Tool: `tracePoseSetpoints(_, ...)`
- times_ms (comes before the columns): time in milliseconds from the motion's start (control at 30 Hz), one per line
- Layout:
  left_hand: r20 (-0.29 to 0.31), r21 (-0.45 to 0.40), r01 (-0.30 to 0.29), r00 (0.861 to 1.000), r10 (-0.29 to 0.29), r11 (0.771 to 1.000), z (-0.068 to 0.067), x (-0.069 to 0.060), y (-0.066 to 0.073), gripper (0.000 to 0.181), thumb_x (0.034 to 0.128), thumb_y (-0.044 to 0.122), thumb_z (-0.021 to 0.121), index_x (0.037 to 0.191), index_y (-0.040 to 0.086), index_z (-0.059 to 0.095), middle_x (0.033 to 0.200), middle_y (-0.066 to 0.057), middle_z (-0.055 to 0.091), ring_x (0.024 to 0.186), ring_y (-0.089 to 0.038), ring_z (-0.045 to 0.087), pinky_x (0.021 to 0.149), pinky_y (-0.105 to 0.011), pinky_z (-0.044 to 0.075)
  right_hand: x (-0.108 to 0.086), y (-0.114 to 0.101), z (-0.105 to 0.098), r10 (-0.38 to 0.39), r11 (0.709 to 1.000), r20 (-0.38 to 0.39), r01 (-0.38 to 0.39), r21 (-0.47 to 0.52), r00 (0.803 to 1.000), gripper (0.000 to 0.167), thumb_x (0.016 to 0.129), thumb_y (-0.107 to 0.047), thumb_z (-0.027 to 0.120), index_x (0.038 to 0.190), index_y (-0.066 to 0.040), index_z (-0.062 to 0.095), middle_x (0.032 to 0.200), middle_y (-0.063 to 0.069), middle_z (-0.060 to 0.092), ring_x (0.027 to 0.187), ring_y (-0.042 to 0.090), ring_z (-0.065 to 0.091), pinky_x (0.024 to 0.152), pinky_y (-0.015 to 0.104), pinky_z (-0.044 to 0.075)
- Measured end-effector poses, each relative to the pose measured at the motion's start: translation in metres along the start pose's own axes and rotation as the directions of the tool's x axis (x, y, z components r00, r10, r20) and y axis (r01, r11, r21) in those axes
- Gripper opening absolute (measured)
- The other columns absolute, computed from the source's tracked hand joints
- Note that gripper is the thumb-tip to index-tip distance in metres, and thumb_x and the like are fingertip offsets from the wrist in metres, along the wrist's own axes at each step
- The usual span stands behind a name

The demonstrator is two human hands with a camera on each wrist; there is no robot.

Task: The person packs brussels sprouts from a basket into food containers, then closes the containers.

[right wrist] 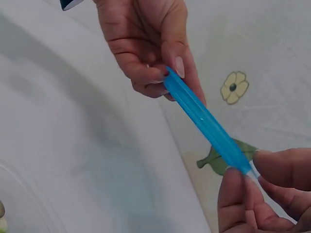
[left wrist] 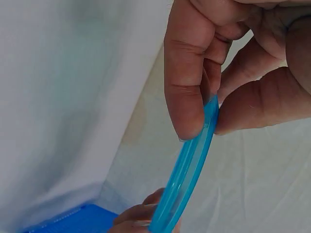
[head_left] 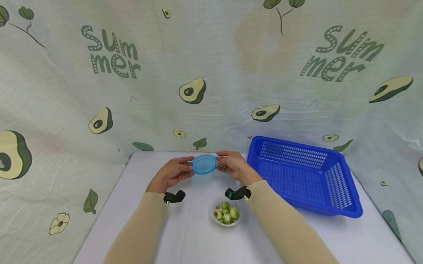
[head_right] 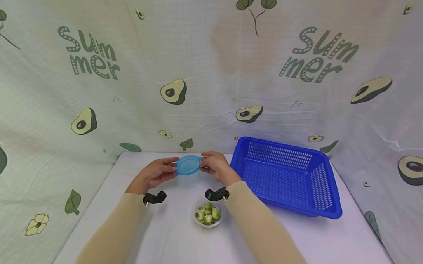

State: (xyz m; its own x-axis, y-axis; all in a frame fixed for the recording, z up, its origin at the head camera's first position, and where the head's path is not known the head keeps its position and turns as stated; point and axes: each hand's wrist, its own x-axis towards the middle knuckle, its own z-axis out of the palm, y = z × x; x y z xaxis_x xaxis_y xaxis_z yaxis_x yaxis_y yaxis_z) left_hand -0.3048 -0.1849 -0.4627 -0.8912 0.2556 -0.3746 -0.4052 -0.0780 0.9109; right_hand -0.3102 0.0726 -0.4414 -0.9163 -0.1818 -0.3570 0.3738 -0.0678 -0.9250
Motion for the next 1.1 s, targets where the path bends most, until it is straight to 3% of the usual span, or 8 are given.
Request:
tracePoseSetpoints(200,0.015,0.044,-0.066,0.998,0.066,0.997,0.016,-0.015,0.005,0.062,0.0974,-0.01,0.064,0.156,0.003,0.049,0.104,-0.008,0.058,0.083,-0.015,0.071,0.082,-0.029,0.067,-0.022,-0.003,-0.01,-0.06,0.996,0.045,0.062,-0.059,0.997,0.057,0.096,0.013,0.062,0.151,0.003,0.052,0.115,0.016,0.063,0.082,0.016,0.068,0.074,0.025,0.064)
tracePoseSetpoints(433,0.054,0.066,-0.122,0.991,0.119,0.99,0.039,-0.033,0.007,0.061,0.097,-0.011,0.064,0.155,0.003,0.051,0.103,-0.009,0.059,0.08,-0.015,0.073,0.08,-0.03,0.067,-0.049,-0.004,-0.029,-0.103,0.983,0.04,0.108,-0.149,0.994,0.054,0.097,0.008,0.065,0.149,-0.005,0.057,0.114,0.014,0.061,0.084,0.018,0.069,0.074,0.028,0.065)
tracePoseSetpoints(733,0.065,0.07,-0.129,0.99,0.124,0.989,0.061,-0.054,0.0,0.061,0.0969,-0.01,0.066,0.154,0.005,0.052,0.1,-0.007,0.057,0.077,-0.014,0.073,0.077,-0.028,0.067,-0.079,0.002,-0.042,-0.13,0.985,0.05,0.135,-0.11,0.99,0.05,0.098,0.007,0.065,0.147,-0.003,0.059,0.107,0.01,0.06,0.084,0.019,0.07,0.076,0.031,0.067)
tracePoseSetpoints(1100,0.036,0.121,-0.113,0.993,0.109,0.986,0.08,-0.072,-0.023,0.056,0.0967,-0.008,0.067,0.15,0.007,0.058,0.101,-0.009,0.058,0.078,-0.016,0.072,0.078,-0.03,0.067,-0.106,0.029,-0.052,-0.145,0.982,0.008,0.145,-0.12,0.989,0.047,0.097,0.005,0.068,0.143,0.0,0.061,0.102,0.008,0.059,0.083,0.017,0.066,0.074,0.031,0.067)
